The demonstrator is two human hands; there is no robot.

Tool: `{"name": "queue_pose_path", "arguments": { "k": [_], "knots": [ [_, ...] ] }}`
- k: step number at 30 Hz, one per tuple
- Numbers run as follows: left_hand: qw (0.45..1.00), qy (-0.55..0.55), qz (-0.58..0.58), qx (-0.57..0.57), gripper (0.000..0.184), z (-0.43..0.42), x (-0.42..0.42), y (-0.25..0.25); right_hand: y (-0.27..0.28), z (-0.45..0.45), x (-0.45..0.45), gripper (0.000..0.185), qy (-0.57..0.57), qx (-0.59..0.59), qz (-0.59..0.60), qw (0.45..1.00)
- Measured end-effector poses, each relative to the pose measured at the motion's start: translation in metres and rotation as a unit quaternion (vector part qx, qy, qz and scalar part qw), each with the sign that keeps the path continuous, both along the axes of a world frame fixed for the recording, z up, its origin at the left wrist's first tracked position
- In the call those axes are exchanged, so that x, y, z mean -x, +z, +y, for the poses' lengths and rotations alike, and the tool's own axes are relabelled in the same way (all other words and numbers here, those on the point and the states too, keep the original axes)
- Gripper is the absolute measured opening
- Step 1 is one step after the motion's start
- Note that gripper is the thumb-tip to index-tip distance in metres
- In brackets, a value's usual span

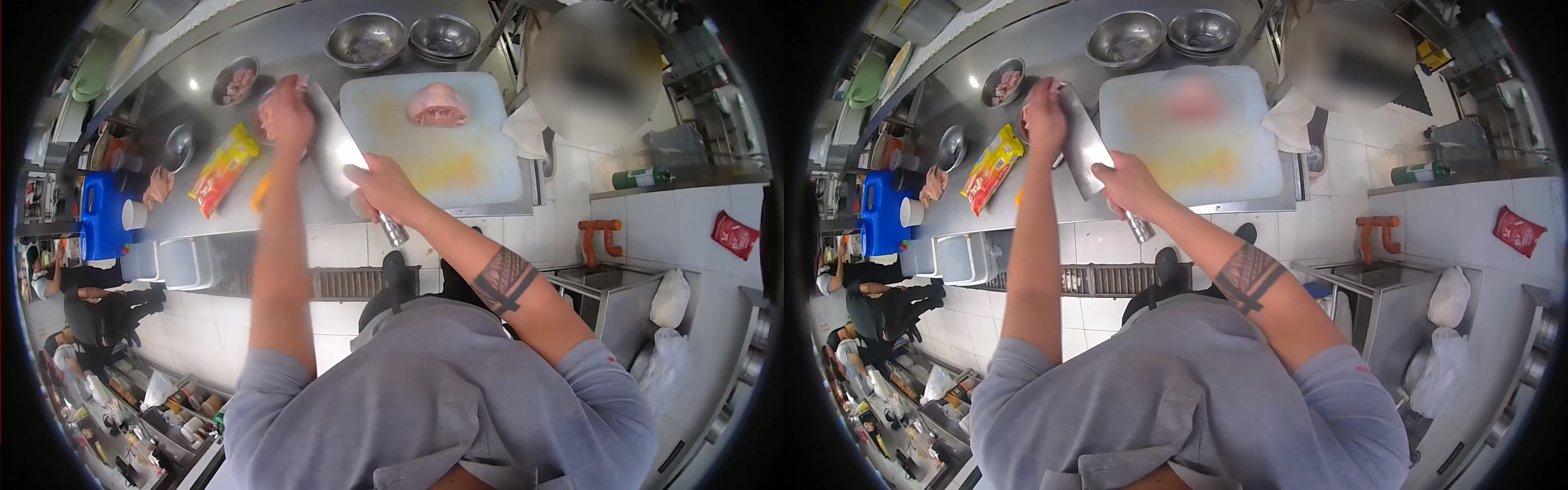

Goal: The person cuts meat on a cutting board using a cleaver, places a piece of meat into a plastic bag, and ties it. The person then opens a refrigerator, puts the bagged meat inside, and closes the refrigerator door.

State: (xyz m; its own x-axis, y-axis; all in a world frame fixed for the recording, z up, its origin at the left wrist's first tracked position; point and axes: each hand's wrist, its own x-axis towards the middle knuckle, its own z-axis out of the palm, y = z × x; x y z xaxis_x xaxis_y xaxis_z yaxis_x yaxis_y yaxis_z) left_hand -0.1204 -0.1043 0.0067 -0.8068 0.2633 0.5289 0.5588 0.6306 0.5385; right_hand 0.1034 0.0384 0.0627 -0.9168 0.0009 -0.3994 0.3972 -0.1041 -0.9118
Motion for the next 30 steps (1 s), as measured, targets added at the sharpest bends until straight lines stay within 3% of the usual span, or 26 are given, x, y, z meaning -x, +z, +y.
{"name": "queue_pose_path", "arguments": {
  "k": [1, 3, 4, 6, 7, 8, 10, 14, 18, 20, 22, 24, 26, 27, 28, 30],
  "knots": [
    [1.0, -0.002, -0.002, -0.004, 0.04, -0.016, 0.022, -0.007, 0.004, 0.001, 0.004, 0.036, 0.001, -0.052, 0.022, 0.998],
    [0.982, -0.036, 0.012, 0.183, 0.046, -0.038, 0.052, -0.033, 0.002, 0.009, -0.005, 0.035, -0.012, -0.107, 0.008, 0.994],
    [0.983, -0.04, 0.007, 0.177, 0.046, -0.038, 0.051, -0.038, 0.0, 0.018, -0.019, 0.034, -0.041, -0.176, 0.015, 0.983],
    [0.975, 0.046, 0.124, 0.181, 0.039, -0.046, 0.042, -0.038, -0.007, 0.041, -0.063, 0.03, -0.12, -0.311, 0.07, 0.94],
    [0.974, 0.038, 0.179, 0.137, 0.035, -0.047, 0.024, -0.028, -0.017, 0.061, -0.085, 0.027, -0.167, -0.374, 0.117, 0.905],
    [0.977, 0.044, 0.16, 0.137, 0.035, -0.048, -0.002, -0.015, -0.026, 0.083, -0.102, 0.023, -0.183, -0.477, 0.091, 0.855],
    [0.997, -0.014, 0.075, -0.027, 0.032, -0.056, -0.063, -0.008, -0.004, 0.124, -0.116, 0.028, -0.129, -0.588, -0.044, 0.797],
    [0.996, 0.053, 0.059, -0.038, 0.028, -0.081, -0.156, -0.057, -0.037, 0.185, -0.088, 0.047, -0.071, -0.707, -0.06, 0.701],
    [0.99, 0.124, -0.064, -0.02, 0.032, -0.113, -0.256, -0.087, -0.073, 0.2, -0.069, 0.047, -0.013, -0.703, -0.057, 0.709],
    [0.981, 0.164, -0.104, -0.012, 0.03, -0.138, -0.311, -0.107, -0.083, 0.205, -0.073, 0.04, 0.009, -0.7, 0.025, 0.714],
    [0.964, 0.217, -0.156, 0.012, 0.027, -0.162, -0.373, -0.13, -0.07, 0.183, -0.089, 0.028, -0.05, -0.686, 0.22, 0.691],
    [0.936, 0.273, -0.219, 0.039, 0.024, -0.172, -0.433, -0.143, -0.069, 0.145, -0.125, 0.02, -0.017, -0.571, 0.219, 0.791],
    [0.907, 0.315, -0.272, 0.065, 0.023, -0.176, -0.492, -0.17, -0.131, 0.113, -0.172, 0.017, 0.125, -0.43, 0.28, 0.85],
    [0.899, 0.321, -0.291, 0.071, 0.023, -0.176, -0.524, -0.185, -0.167, 0.093, -0.194, 0.016, 0.188, -0.296, 0.17, 0.921],
    [0.883, 0.328, -0.325, 0.086, 0.023, -0.174, -0.55, -0.205, -0.208, 0.081, -0.21, 0.017, 0.252, -0.289, 0.069, 0.921],
    [0.857, 0.331, -0.375, 0.123, 0.024, -0.172, -0.599, -0.252, -0.348, 0.088, -0.255, 0.019, 0.312, -0.298, -0.01, 0.902]
  ]
}}
